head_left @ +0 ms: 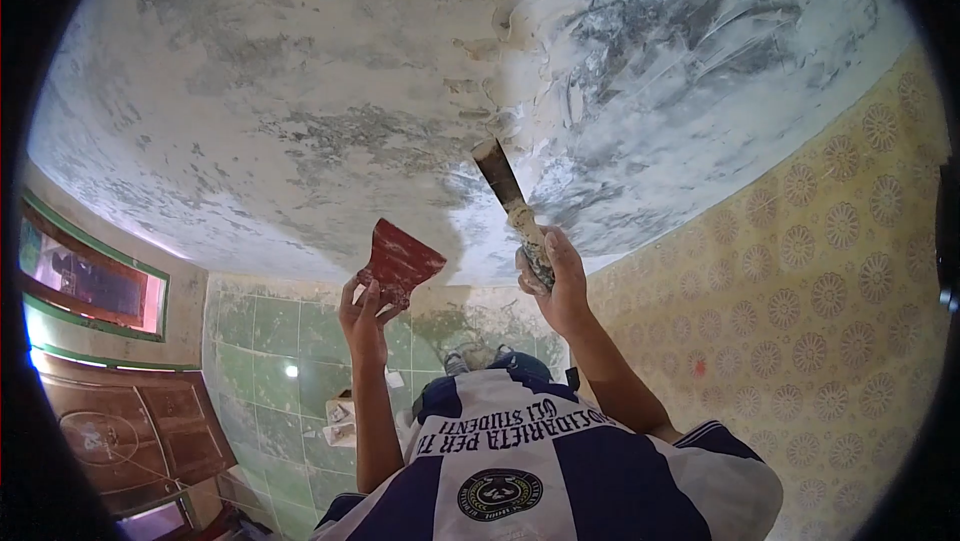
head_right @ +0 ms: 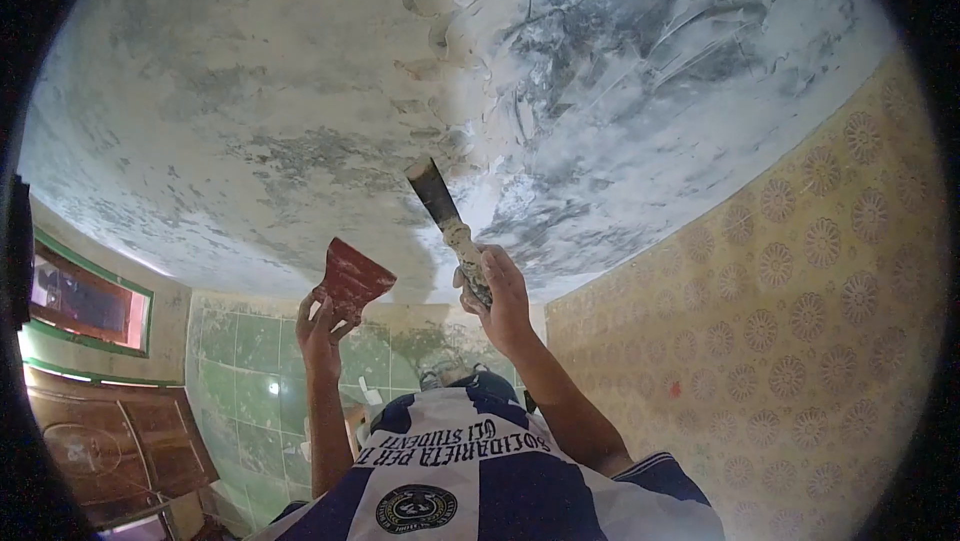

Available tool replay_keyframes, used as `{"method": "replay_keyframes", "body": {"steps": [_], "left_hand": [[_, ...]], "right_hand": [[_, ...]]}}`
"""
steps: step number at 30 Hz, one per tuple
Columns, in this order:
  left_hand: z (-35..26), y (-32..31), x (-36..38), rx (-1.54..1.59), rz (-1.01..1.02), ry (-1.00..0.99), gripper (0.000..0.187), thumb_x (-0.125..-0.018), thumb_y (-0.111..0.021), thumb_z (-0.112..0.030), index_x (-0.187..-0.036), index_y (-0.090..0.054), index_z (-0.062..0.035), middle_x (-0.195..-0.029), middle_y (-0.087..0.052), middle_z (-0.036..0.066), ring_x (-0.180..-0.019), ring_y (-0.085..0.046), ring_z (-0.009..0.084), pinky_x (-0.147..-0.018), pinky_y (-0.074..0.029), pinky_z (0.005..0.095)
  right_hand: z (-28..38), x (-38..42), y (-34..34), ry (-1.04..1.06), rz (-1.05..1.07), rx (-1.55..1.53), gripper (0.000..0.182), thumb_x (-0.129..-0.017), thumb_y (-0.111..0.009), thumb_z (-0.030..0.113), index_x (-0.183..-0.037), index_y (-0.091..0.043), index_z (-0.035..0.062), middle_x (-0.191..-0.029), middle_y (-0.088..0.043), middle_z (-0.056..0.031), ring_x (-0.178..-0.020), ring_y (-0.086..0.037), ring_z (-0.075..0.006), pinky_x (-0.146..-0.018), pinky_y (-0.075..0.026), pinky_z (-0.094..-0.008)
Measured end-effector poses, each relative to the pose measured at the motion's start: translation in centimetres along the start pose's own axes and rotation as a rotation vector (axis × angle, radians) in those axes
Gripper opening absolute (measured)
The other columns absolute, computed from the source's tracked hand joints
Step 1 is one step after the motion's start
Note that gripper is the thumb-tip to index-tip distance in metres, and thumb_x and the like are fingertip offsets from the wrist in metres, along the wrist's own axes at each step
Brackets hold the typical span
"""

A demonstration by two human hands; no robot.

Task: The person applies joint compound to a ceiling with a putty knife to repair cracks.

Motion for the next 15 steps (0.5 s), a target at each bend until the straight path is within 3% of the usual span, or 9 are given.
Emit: {"method": "replay_keyframes", "body": {"steps": [2, 4, 5, 6, 8, 9, 11, 13, 15], "left_hand": [[-0.2, -0.7, 0.1, 0.124, 0.037, 0.064, 0.033, -0.097, -0.059, -0.014, -0.126, -0.053, -0.0003, -0.100, -0.068, 0.011, -0.085, -0.070, 0.0167, -0.068, -0.061, 0.0315], [-0.8, -1.3, 0.0, 0.212, 0.099, 0.103, 0.032, -0.096, -0.059, -0.013, -0.125, -0.053, 0.0000, -0.101, -0.069, 0.010, -0.080, -0.068, 0.0141, -0.062, -0.059, 0.0287], [-1.0, -2.0, 0.1, 0.308, 0.173, 0.137, 0.032, -0.096, -0.060, -0.012, -0.125, -0.054, 0.0004, -0.102, -0.069, 0.009, -0.075, -0.067, 0.0115, -0.056, -0.056, 0.0260], [-1.4, -1.9, 0.1, 0.303, 0.157, 0.141, 0.032, -0.096, -0.060, -0.012, -0.125, -0.054, 0.0004, -0.102, -0.069, 0.009, -0.075, -0.067, 0.0115, -0.056, -0.056, 0.0260], [-2.0, -3.4, 0.4, 0.228, 0.280, 0.187, 0.031, -0.096, -0.059, -0.010, -0.124, -0.054, 0.0018, -0.101, -0.069, 0.009, -0.072, -0.065, 0.0087, -0.055, -0.051, 0.0223], [-2.3, -3.5, 0.4, 0.228, 0.274, 0.191, 0.031, -0.096, -0.059, -0.010, -0.124, -0.054, 0.0018, -0.101, -0.069, 0.009, -0.072, -0.065, 0.0087, -0.055, -0.051, 0.0223], [-2.8, -4.5, 0.6, 0.246, 0.395, 0.211, 0.031, -0.096, -0.059, -0.009, -0.123, -0.054, 0.0033, -0.100, -0.070, 0.009, -0.072, -0.065, 0.0083, -0.058, -0.052, 0.0212], [-2.1, -2.9, -0.4, 0.264, 0.313, 0.191, 0.030, -0.096, -0.059, -0.009, -0.123, -0.054, 0.0031, -0.100, -0.070, 0.009, -0.070, -0.065, 0.0090, -0.056, -0.052, 0.0221], [-2.2, -1.7, -0.9, 0.286, 0.229, 0.164, 0.030, -0.096, -0.058, -0.008, -0.123, -0.054, 0.0030, -0.099, -0.070, 0.009, -0.068, -0.065, 0.0096, -0.054, -0.052, 0.0230]], "right_hand": [[-0.7, -0.2, 0.5, -0.004, 0.012, 0.050, 0.037, -0.104, -0.047, 0.035, -0.126, -0.050, 0.0051, -0.088, -0.060, -0.0080, -0.058, -0.047, -0.0081, -0.055, -0.039, -0.0244], [-0.7, -0.3, 0.3, 0.129, 0.106, 0.470, 0.041, -0.101, -0.054, 0.028, -0.133, -0.049, 0.0041, -0.094, -0.062, -0.0067, -0.074, -0.056, -0.0093, -0.065, -0.045, -0.0256], [-0.9, -0.2, 0.6, 0.091, 0.114, 0.566, 0.044, -0.096, -0.063, 0.015, -0.137, -0.051, 0.0046, -0.104, -0.062, -0.0067, -0.093, -0.059, -0.0133, -0.078, -0.048, -0.0283], [-0.9, -0.2, 0.0, 0.076, 0.120, 0.559, 0.044, -0.096, -0.063, 0.015, -0.137, -0.051, 0.0046, -0.104, -0.062, -0.0067, -0.093, -0.059, -0.0133, -0.078, -0.048, -0.0283], [0.6, 0.0, -2.1, 0.296, 0.148, 0.924, 0.040, -0.093, -0.065, 0.010, -0.131, -0.057, 0.0030, -0.113, -0.060, -0.0097, -0.102, -0.058, -0.0190, -0.087, -0.048, -0.0300], [0.0, -0.2, -2.1, 0.311, 0.158, 0.978, 0.044, -0.088, -0.069, 0.005, -0.131, -0.059, 0.0061, -0.119, -0.058, -0.0109, -0.106, -0.057, -0.0239, -0.092, -0.047, -0.0334], [-1.0, -0.2, -1.8, 0.351, 0.185, 1.039, 0.045, -0.087, -0.070, 0.004, -0.131, -0.060, 0.0083, -0.119, -0.058, -0.0112, -0.107, -0.056, -0.0258, -0.093, -0.046, -0.0347], [-1.7, -0.2, -1.0, 0.512, 0.208, 1.090, 0.049, -0.084, -0.072, 0.001, -0.130, -0.062, 0.0134, -0.117, -0.059, -0.0107, -0.108, -0.054, -0.0287, -0.094, -0.045, -0.0373], [-2.0, -0.2, 1.2, 0.533, 0.199, 1.164, 0.049, -0.084, -0.072, 0.001, -0.130, -0.062, 0.0135, -0.116, -0.059, -0.0108, -0.108, -0.054, -0.0291, -0.093, -0.045, -0.0375]]}}
Point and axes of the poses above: each hand's wrist, its own x-axis away from the middle knuckle, its own y-axis out of the back of the hand, z = x × y, the point moved 9 cm from there along -x, towards the middle knuckle
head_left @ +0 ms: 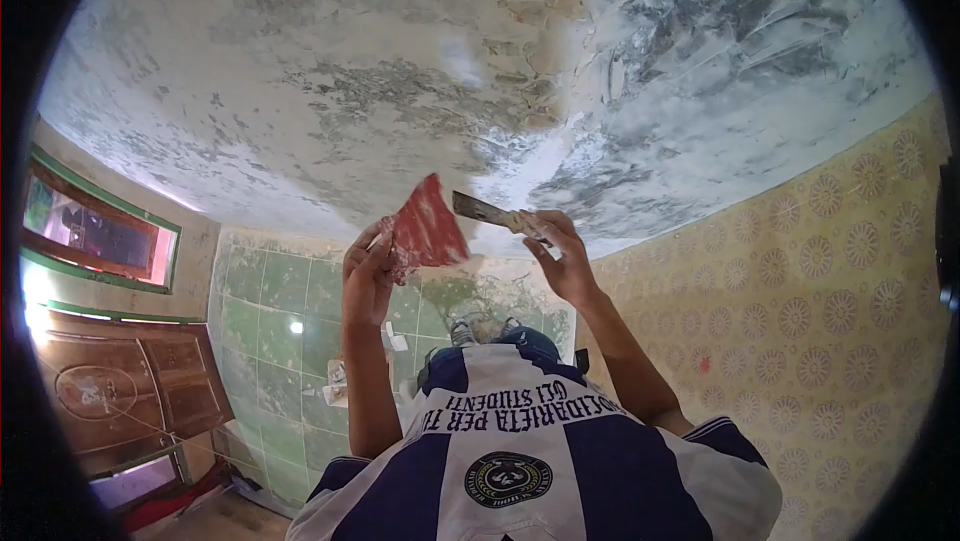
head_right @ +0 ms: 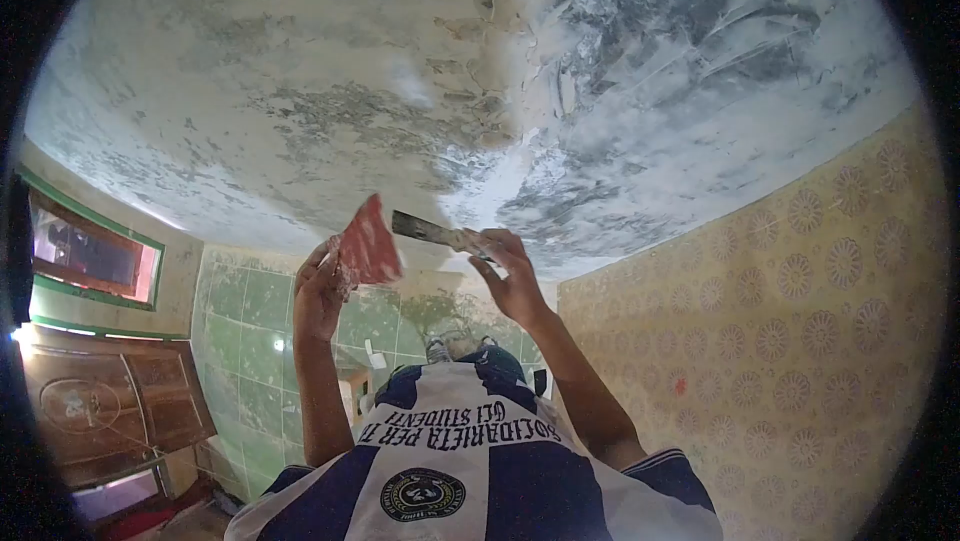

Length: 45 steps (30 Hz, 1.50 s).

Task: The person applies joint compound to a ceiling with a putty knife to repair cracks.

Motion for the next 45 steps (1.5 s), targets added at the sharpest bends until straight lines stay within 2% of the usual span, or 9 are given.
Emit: {"method": "replay_keyframes", "body": {"steps": [3, 9, 13, 14, 16, 21, 26, 37, 45], "left_hand": [[-1.5, 0.0, 0.8, 0.066, -0.033, -0.017, 0.034, -0.095, -0.060, -0.007, -0.126, -0.052, 0.0032, -0.099, -0.070, 0.011, -0.071, -0.068, 0.0134, -0.058, -0.058, 0.0273], [-1.5, -0.2, 1.2, -0.047, -0.126, -0.128, 0.025, -0.094, -0.062, -0.008, -0.116, -0.052, -0.0027, -0.097, -0.069, 0.014, -0.085, -0.072, 0.0198, -0.073, -0.064, 0.0387], [0.1, -1.1, 1.3, 0.051, -0.137, -0.133, 0.022, -0.093, -0.062, -0.005, -0.112, -0.053, -0.0047, -0.100, -0.069, 0.011, -0.092, -0.071, 0.0219, -0.082, -0.062, 0.0383], [0.7, -1.9, 1.1, 0.081, -0.109, -0.087, 0.022, -0.092, -0.062, -0.004, -0.112, -0.053, -0.0048, -0.102, -0.069, 0.010, -0.095, -0.070, 0.0220, -0.086, -0.060, 0.0386], [2.1, -2.9, 0.9, 0.159, -0.043, -0.023, 0.021, -0.091, -0.062, -0.001, -0.111, -0.055, -0.0051, -0.107, -0.068, 0.009, -0.101, -0.068, 0.0218, -0.094, -0.056, 0.0390], [3.3, -5.8, 1.2, 0.202, -0.030, 0.015, 0.019, -0.091, -0.063, -0.002, -0.109, -0.056, -0.0057, -0.107, -0.068, 0.009, -0.100, -0.069, 0.0213, -0.094, -0.056, 0.0384], [4.8, -7.8, 1.6, 0.191, -0.035, 0.058, 0.015, -0.092, -0.062, -0.001, -0.104, -0.055, -0.0062, -0.105, -0.068, 0.009, -0.094, -0.069, 0.0194, -0.088, -0.057, 0.0354], [4.3, -9.5, 1.9, -0.050, -0.051, -0.005, 0.009, -0.093, -0.063, -0.001, -0.099, -0.058, -0.0051, -0.095, -0.070, 0.009, -0.084, -0.070, 0.0186, -0.076, -0.061, 0.0324], [5.7, -8.0, 1.9, -0.137, -0.036, 0.003, 0.017, -0.099, -0.059, -0.022, -0.098, -0.063, -0.0058, -0.092, -0.069, 0.007, -0.085, -0.067, 0.0149, -0.064, -0.055, 0.0280]], "right_hand": [[0.1, 0.6, 0.9, 0.004, 0.035, 0.164, 0.043, -0.087, -0.070, 0.005, -0.129, -0.062, 0.0103, -0.112, -0.060, -0.0123, -0.105, -0.054, -0.0312, -0.089, -0.045, -0.0369], [-4.8, 3.2, -1.5, -0.446, -0.016, -0.324, 0.038, -0.100, -0.055, 0.017, -0.136, -0.052, 0.0062, -0.106, -0.059, -0.0079, -0.078, -0.051, -0.0112, -0.064, -0.043, -0.0256], [-1.5, 2.7, -3.8, -0.609, -0.117, -0.760, 0.024, -0.105, -0.045, 0.021, -0.123, -0.050, 0.0046, -0.091, -0.058, -0.0041, -0.061, -0.040, -0.0046, -0.052, -0.035, -0.0218], [-1.0, 2.6, -4.5, -0.629, -0.098, -0.744, 0.018, -0.106, -0.043, 0.020, -0.112, -0.051, 0.0054, -0.084, -0.053, -0.0013, -0.056, -0.036, -0.0048, -0.049, -0.032, -0.0212], [-0.9, 2.5, -6.0, -0.614, 0.006, -0.821, 0.018, -0.106, -0.041, 0.019, -0.112, -0.051, 0.0060, -0.082, -0.051, -0.0004, -0.055, -0.035, -0.0048, -0.049, -0.031, -0.0212], [2.1, 1.2, -7.6, -0.719, 0.115, -1.014, 0.019, -0.102, -0.048, 0.027, -0.109, -0.054, 0.0103, -0.070, -0.038, 0.0056, -0.060, -0.033, -0.0045, -0.054, -0.030, -0.0226], [2.6, 0.6, -7.8, -0.570, 0.093, -0.766, 0.032, -0.101, -0.053, 0.031, -0.118, -0.049, 0.0040, -0.091, -0.052, 0.0013, -0.074, -0.042, -0.0057, -0.063, -0.040, -0.0259], [3.2, 0.7, -6.8, -0.578, -0.004, -0.913, 0.025, -0.104, -0.047, 0.025, -0.119, -0.049, 0.0051, -0.080, -0.042, 0.0046, -0.066, -0.038, -0.0062, -0.059, -0.036, -0.0228], [1.9, 1.3, -6.3, -0.592, -0.004, -1.086, 0.027, -0.105, -0.043, 0.034, -0.091, -0.046, 0.0114, -0.070, -0.036, 0.0062, -0.058, -0.032, -0.0049, -0.051, -0.029, -0.0240]]}}
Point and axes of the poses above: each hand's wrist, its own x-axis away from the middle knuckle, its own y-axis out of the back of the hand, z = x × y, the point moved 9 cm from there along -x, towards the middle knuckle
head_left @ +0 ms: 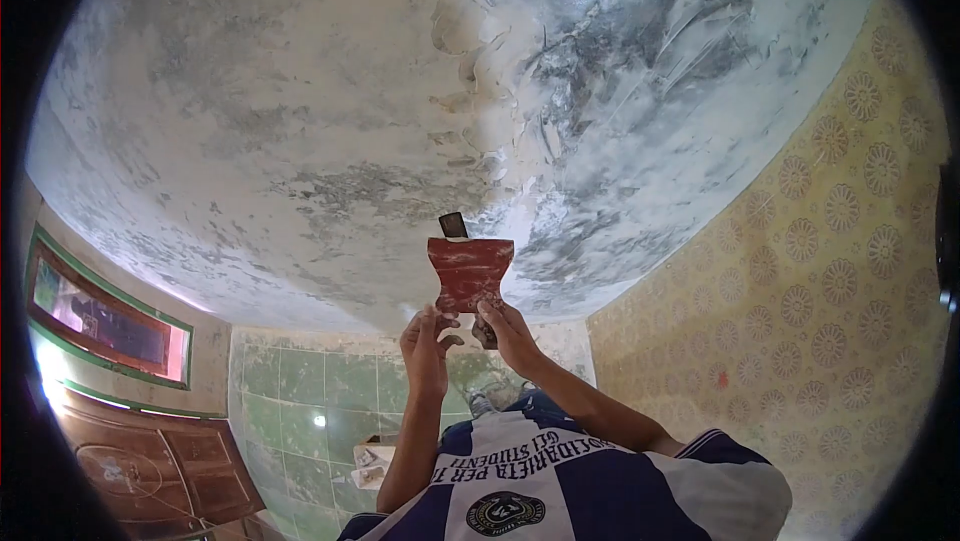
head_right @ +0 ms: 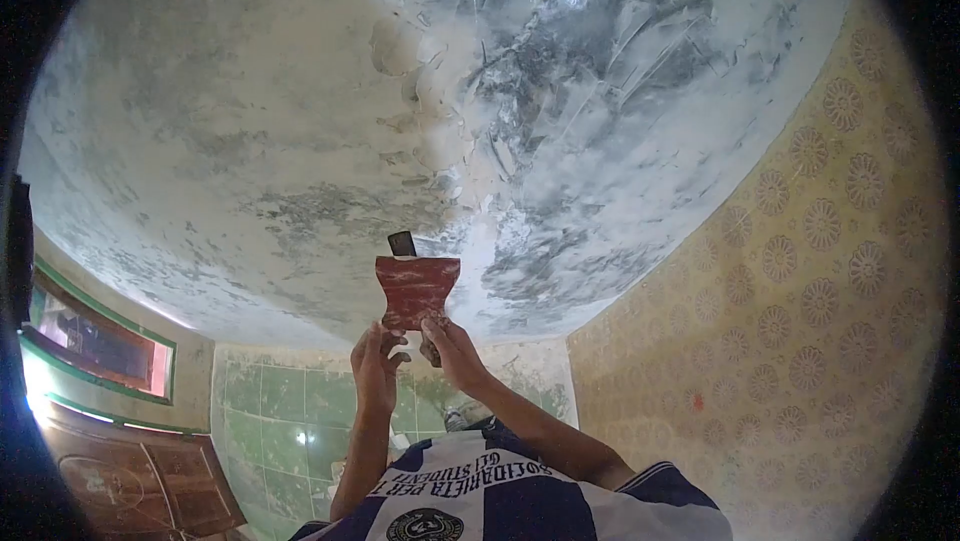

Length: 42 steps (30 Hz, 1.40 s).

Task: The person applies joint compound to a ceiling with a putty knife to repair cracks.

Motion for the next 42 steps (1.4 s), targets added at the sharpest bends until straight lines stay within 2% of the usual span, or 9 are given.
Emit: {"method": "replay_keyframes", "body": {"steps": [5, 10, 14, 20, 28, 30, 33, 35, 42], "left_hand": [[2.1, 1.6, -0.3, 0.067, -0.031, 0.059, 0.025, -0.101, -0.055, -0.026, -0.106, -0.065, -0.0038, -0.099, -0.069, 0.007, -0.092, -0.066, 0.0170, -0.072, -0.055, 0.0328], [2.8, 2.0, 0.5, 0.098, 0.009, 0.087, 0.025, -0.098, -0.055, -0.014, -0.119, -0.061, -0.0026, -0.114, -0.067, 0.010, -0.105, -0.064, 0.0188, -0.080, -0.053, 0.0347], [4.1, 4.8, 1.0, 0.028, 0.107, 0.113, 0.029, -0.100, -0.048, -0.013, -0.127, -0.054, -0.0038, -0.124, -0.061, 0.010, -0.112, -0.060, 0.0213, -0.089, -0.050, 0.0359], [0.7, 7.0, 3.5, 0.118, -0.089, -0.052, 0.029, -0.095, -0.052, -0.005, -0.124, -0.057, -0.0047, -0.115, -0.065, 0.006, -0.102, -0.063, 0.0177, -0.083, -0.051, 0.0349], [-1.3, 10.5, 7.7, 0.013, -0.298, -0.203, 0.030, -0.092, -0.059, -0.008, -0.121, -0.060, -0.0022, -0.112, -0.067, 0.006, -0.097, -0.063, 0.0152, -0.082, -0.051, 0.0325], [-1.5, 11.3, 8.6, -0.014, -0.344, -0.240, 0.027, -0.091, -0.059, -0.008, -0.117, -0.062, -0.0010, -0.109, -0.068, 0.006, -0.094, -0.064, 0.0147, -0.081, -0.051, 0.0315], [-1.4, 11.8, 9.9, -0.088, -0.364, -0.287, 0.023, -0.090, -0.059, -0.007, -0.110, -0.066, 0.0002, -0.101, -0.070, 0.006, -0.087, -0.064, 0.0137, -0.077, -0.051, 0.0294], [-2.0, 10.8, 10.7, -0.062, -0.355, -0.299, 0.019, -0.089, -0.053, -0.008, -0.104, -0.063, -0.0040, -0.086, -0.063, 0.001, -0.070, -0.054, 0.0103, -0.062, -0.042, 0.0271], [-2.8, 11.5, 12.8, 0.068, -0.545, -0.428, 0.023, -0.097, -0.053, -0.011, -0.115, -0.062, 0.0006, -0.098, -0.069, 0.005, -0.087, -0.064, 0.0115, -0.075, -0.049, 0.0259]], "right_hand": [[-0.7, 0.4, -0.4, -0.034, 0.004, 0.045, 0.030, -0.105, -0.044, 0.037, -0.088, -0.045, 0.0123, -0.070, -0.034, 0.0064, -0.058, -0.032, -0.0048, -0.052, -0.028, -0.0233], [-1.8, 0.4, -2.9, -0.106, 0.065, 0.050, 0.028, -0.104, -0.045, 0.038, -0.092, -0.046, 0.0130, -0.074, -0.036, 0.0065, -0.060, -0.034, -0.0044, -0.054, -0.029, -0.0225], [-3.1, 0.5, -5.1, -0.118, 0.129, 0.060, 0.029, -0.105, -0.045, 0.032, -0.083, -0.044, 0.0128, -0.070, -0.036, 0.0050, -0.058, -0.035, -0.0067, -0.053, -0.028, -0.0246], [-5.8, 1.1, -8.2, -0.219, 0.287, 0.112, 0.030, -0.105, -0.044, 0.033, -0.084, -0.045, 0.0125, -0.071, -0.038, 0.0044, -0.059, -0.036, -0.0065, -0.053, -0.028, -0.0246], [-8.4, 2.1, -11.7, -0.299, 0.483, 0.159, 0.030, -0.105, -0.045, 0.035, -0.086, -0.047, 0.0116, -0.073, -0.044, 0.0024, -0.061, -0.038, -0.0065, -0.054, -0.030, -0.0237], [-9.3, 2.4, -12.2, -0.307, 0.544, 0.124, 0.024, -0.105, -0.043, 0.032, -0.098, -0.049, 0.0101, -0.073, -0.044, 0.0052, -0.059, -0.038, -0.0044, -0.054, -0.031, -0.0218], [-10.3, 3.0, -12.2, -0.381, 0.602, 0.171, 0.025, -0.105, -0.042, 0.031, -0.101, -0.052, 0.0087, -0.079, -0.050, 0.0022, -0.065, -0.046, -0.0061, -0.057, -0.037, -0.0214], [-9.7, 3.3, -12.7, -0.365, 0.613, 0.174, 0.026, -0.105, -0.043, 0.032, -0.099, -0.053, 0.0081, -0.080, -0.052, 0.0006, -0.068, -0.049, -0.0078, -0.059, -0.041, -0.0240], [-9.7, 3.5, -11.6, -0.286, 0.628, 0.176, 0.026, -0.105, -0.044, 0.029, -0.105, -0.056, 0.0057, -0.091, -0.058, -0.0033, -0.087, -0.058, -0.0135, -0.073, -0.050, -0.0306]]}}
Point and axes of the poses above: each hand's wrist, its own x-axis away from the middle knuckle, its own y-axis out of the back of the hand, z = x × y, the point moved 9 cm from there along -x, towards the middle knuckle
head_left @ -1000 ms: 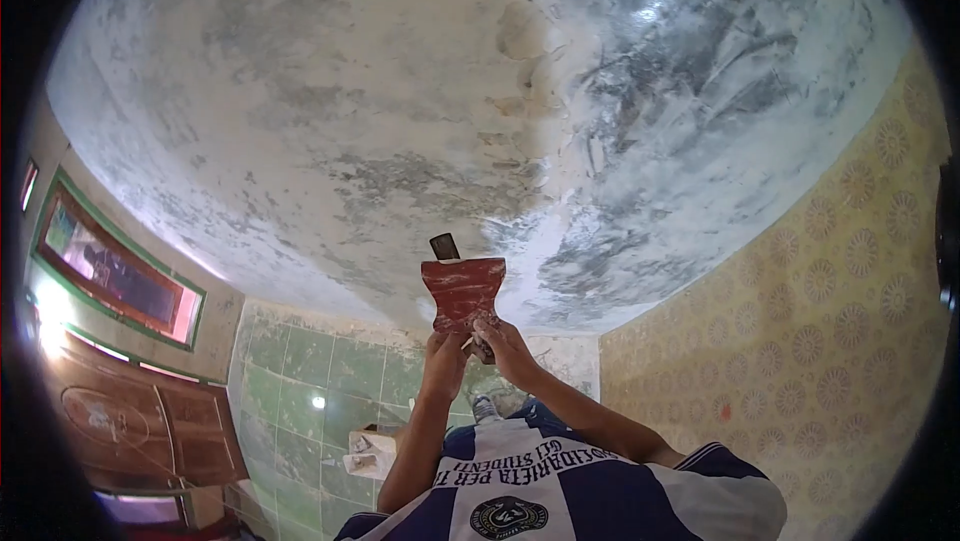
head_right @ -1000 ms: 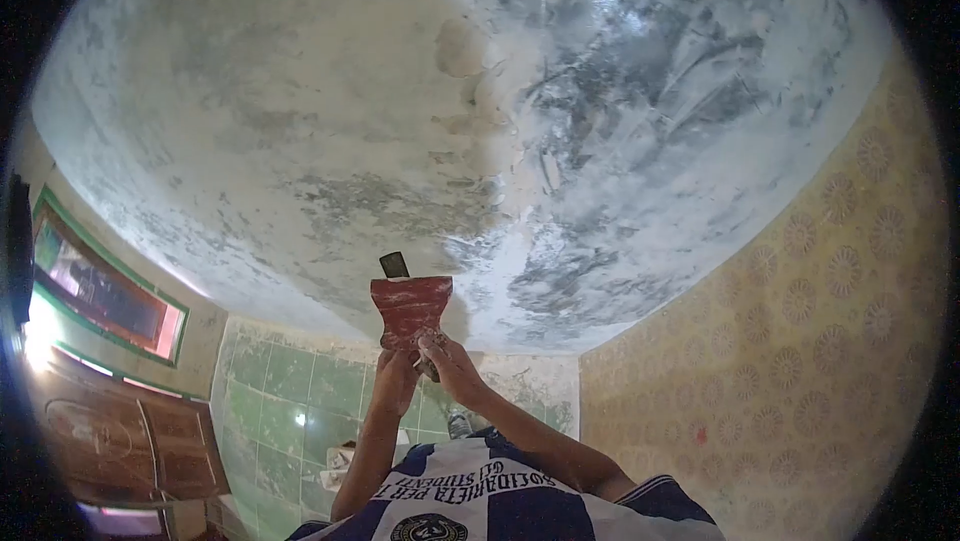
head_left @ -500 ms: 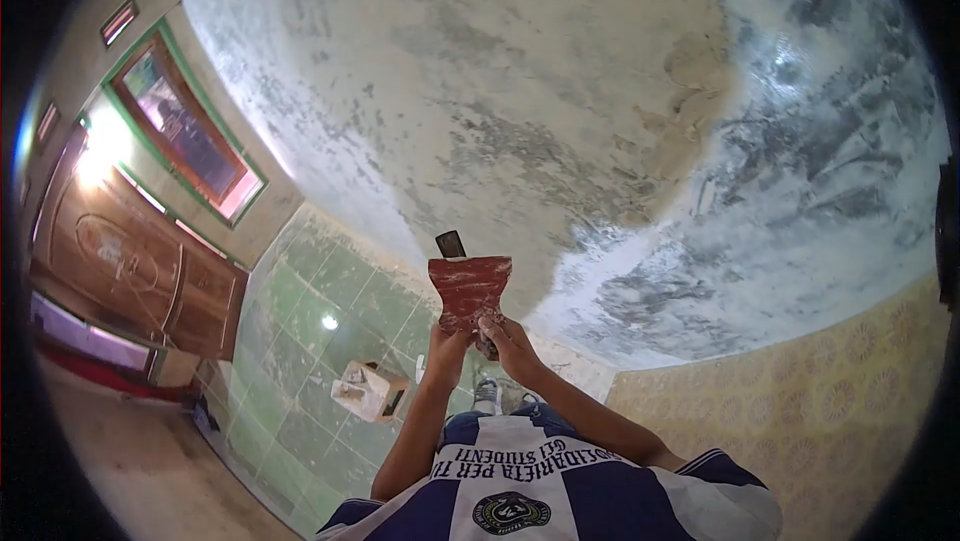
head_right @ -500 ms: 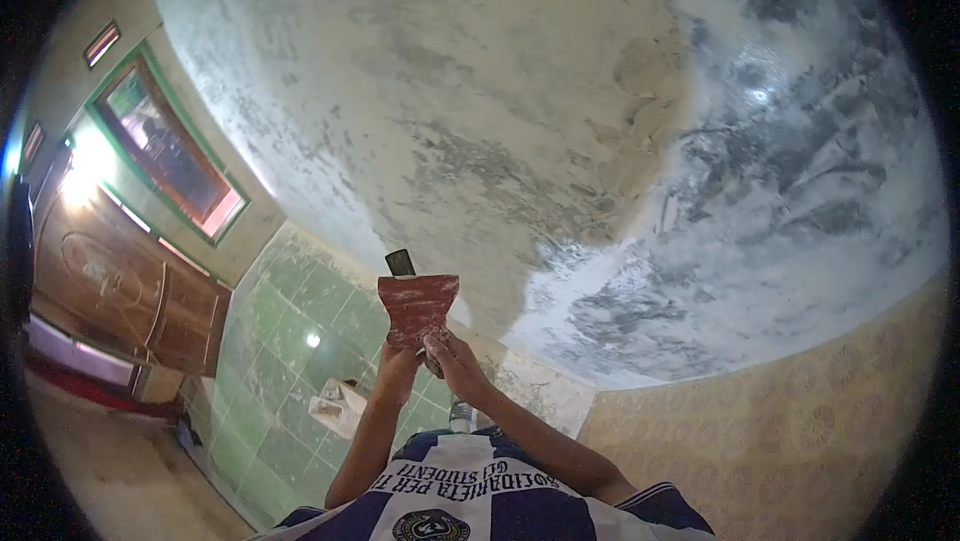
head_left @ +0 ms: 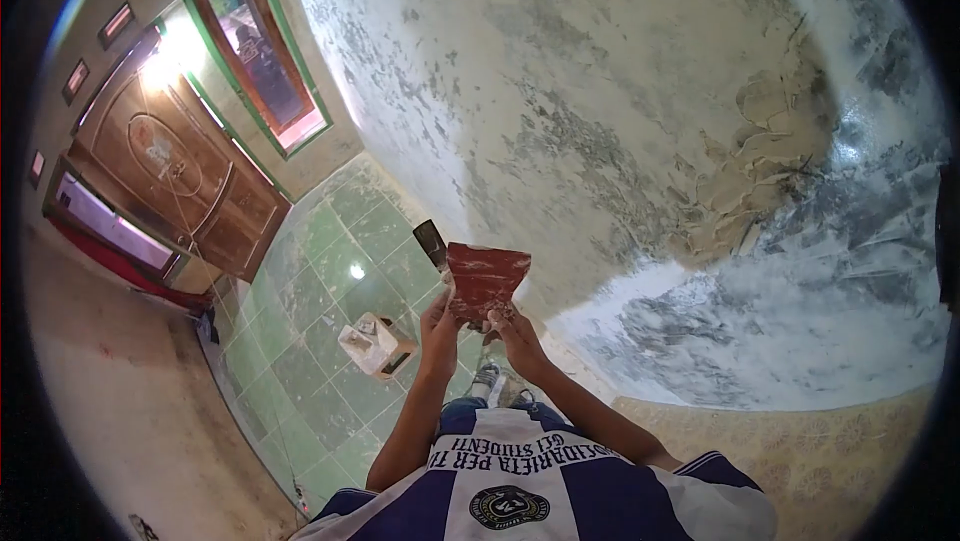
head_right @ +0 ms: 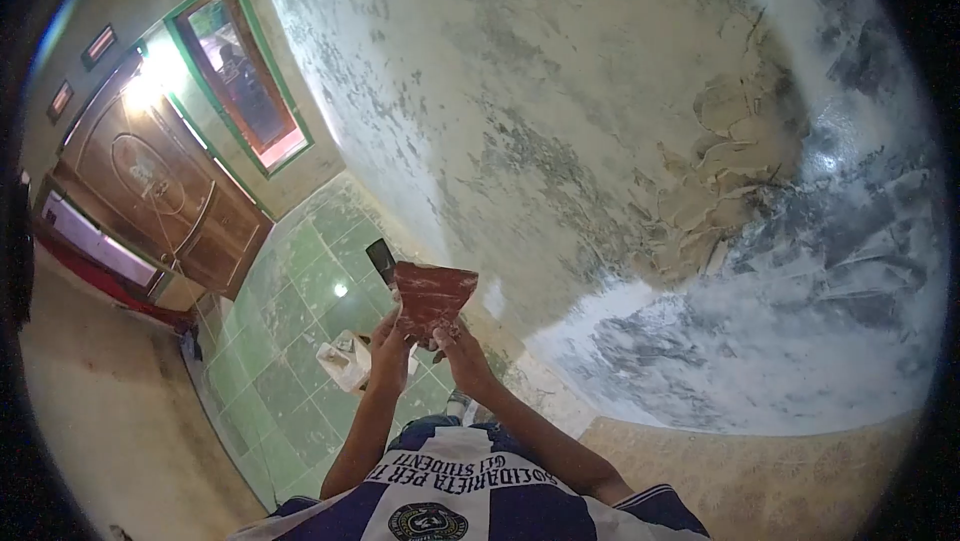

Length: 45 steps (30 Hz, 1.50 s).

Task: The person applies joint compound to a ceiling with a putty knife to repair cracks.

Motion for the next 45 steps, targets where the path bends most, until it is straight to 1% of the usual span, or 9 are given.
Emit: {"method": "replay_keyframes", "body": {"steps": [3, 6, 9, 13, 15, 22, 30, 33, 45], "left_hand": [[0.4, 2.1, 0.2, -0.034, -0.084, 0.007, 0.029, -0.102, -0.052, -0.021, -0.119, -0.059, 0.0009, -0.101, -0.068, 0.005, -0.089, -0.065, 0.0116, -0.079, -0.049, 0.0264], [0.5, 3.7, 1.1, -0.042, -0.108, 0.001, 0.034, -0.103, -0.050, -0.028, -0.120, -0.058, 0.0011, -0.105, -0.067, 0.008, -0.087, -0.066, 0.0148, -0.079, -0.052, 0.0295], [0.6, 5.4, 2.6, -0.027, -0.224, 0.068, 0.034, -0.103, -0.051, -0.028, -0.120, -0.056, 0.0007, -0.100, -0.065, 0.012, -0.077, -0.069, 0.0212, -0.067, -0.057, 0.0338], [1.0, 7.5, 4.8, -0.050, -0.308, 0.093, 0.032, -0.102, -0.051, -0.029, -0.116, -0.057, -0.0008, -0.094, -0.065, 0.009, -0.070, -0.067, 0.0183, -0.058, -0.056, 0.0320], [2.0, 8.9, 5.7, -0.085, -0.362, 0.148, 0.030, -0.101, -0.051, -0.030, -0.112, -0.059, -0.0027, -0.086, -0.062, 0.005, -0.061, -0.061, 0.0140, -0.046, -0.048, 0.0282], [2.0, 9.2, 7.7, -0.051, -0.431, 0.152, 0.028, -0.100, -0.052, -0.033, -0.103, -0.061, -0.0063, -0.076, -0.056, 0.001, -0.052, -0.049, 0.0092, -0.040, -0.032, 0.0239], [1.9, 9.7, 8.9, -0.099, -0.417, 0.186, 0.030, -0.100, -0.054, -0.036, -0.096, -0.060, -0.0067, -0.072, -0.053, 0.000, -0.048, -0.047, 0.0080, -0.038, -0.031, 0.0234], [1.7, 10.0, 9.3, -0.107, -0.408, 0.168, 0.030, -0.100, -0.054, -0.036, -0.094, -0.059, -0.0068, -0.072, -0.053, 0.000, -0.048, -0.047, 0.0076, -0.037, -0.030, 0.0233], [1.3, 11.0, 9.9, -0.110, -0.437, 0.171, 0.029, -0.099, -0.056, -0.036, -0.094, -0.058, -0.0080, -0.075, -0.056, 0.001, -0.047, -0.047, 0.0073, -0.036, -0.030, 0.0233]], "right_hand": [[-0.2, 0.3, 1.2, -0.012, 0.044, 0.027, 0.033, -0.105, -0.042, 0.031, -0.119, -0.054, 0.0039, -0.100, -0.059, -0.0047, -0.093, -0.058, -0.0148, -0.076, -0.051, -0.0312], [0.4, 0.5, 3.1, -0.011, 0.047, 0.084, 0.035, -0.104, -0.040, 0.032, -0.117, -0.055, 0.0031, -0.104, -0.063, -0.0076, -0.096, -0.059, -0.0158, -0.077, -0.051, -0.0320], [1.3, 0.6, 5.1, 0.018, 0.016, 0.128, 0.039, -0.104, -0.039, 0.033, -0.112, -0.059, 0.0006, -0.110, -0.066, -0.0110, -0.098, -0.061, -0.0179, -0.077, -0.051, -0.0328], [2.5, 0.6, 7.8, 0.004, -0.030, 0.254, 0.043, -0.104, -0.044, 0.039, -0.111, -0.059, -0.0003, -0.109, -0.067, -0.0128, -0.104, -0.064, -0.0207, -0.076, -0.052, -0.0330], [2.9, 0.6, 8.9, 0.047, -0.052, 0.235, 0.036, -0.104, -0.046, 0.033, -0.113, -0.058, 0.0006, -0.109, -0.067, -0.0104, -0.102, -0.067, -0.0201, -0.073, -0.052, -0.0308], [2.3, 1.1, 10.8, 0.018, -0.143, 0.110, 0.033, -0.103, -0.045, 0.028, -0.118, -0.057, 0.0008, -0.114, -0.065, -0.0090, -0.098, -0.069, -0.0219, -0.071, -0.050, -0.0324], [1.9, 0.9, 12.2, 0.084, -0.203, 0.009, 0.030, -0.099, -0.050, 0.023, -0.116, -0.057, 0.0002, -0.102, -0.069, -0.0106, -0.089, -0.071, -0.0248, -0.060, -0.057, -0.0331], [2.1, 0.9, 12.4, 0.032, -0.223, 0.019, 0.031, -0.098, -0.051, 0.024, -0.114, -0.057, -0.0015, -0.105, -0.068, -0.0127, -0.090, -0.070, -0.0234, -0.062, -0.059, -0.0326], [3.8, 1.0, 10.2, 0.057, -0.230, -0.068, 0.039, -0.101, -0.046, 0.035, -0.114, -0.056, 0.0002, -0.091, -0.070, -0.0125, -0.076, -0.071, -0.0225, -0.059, -0.056, -0.0327]]}}
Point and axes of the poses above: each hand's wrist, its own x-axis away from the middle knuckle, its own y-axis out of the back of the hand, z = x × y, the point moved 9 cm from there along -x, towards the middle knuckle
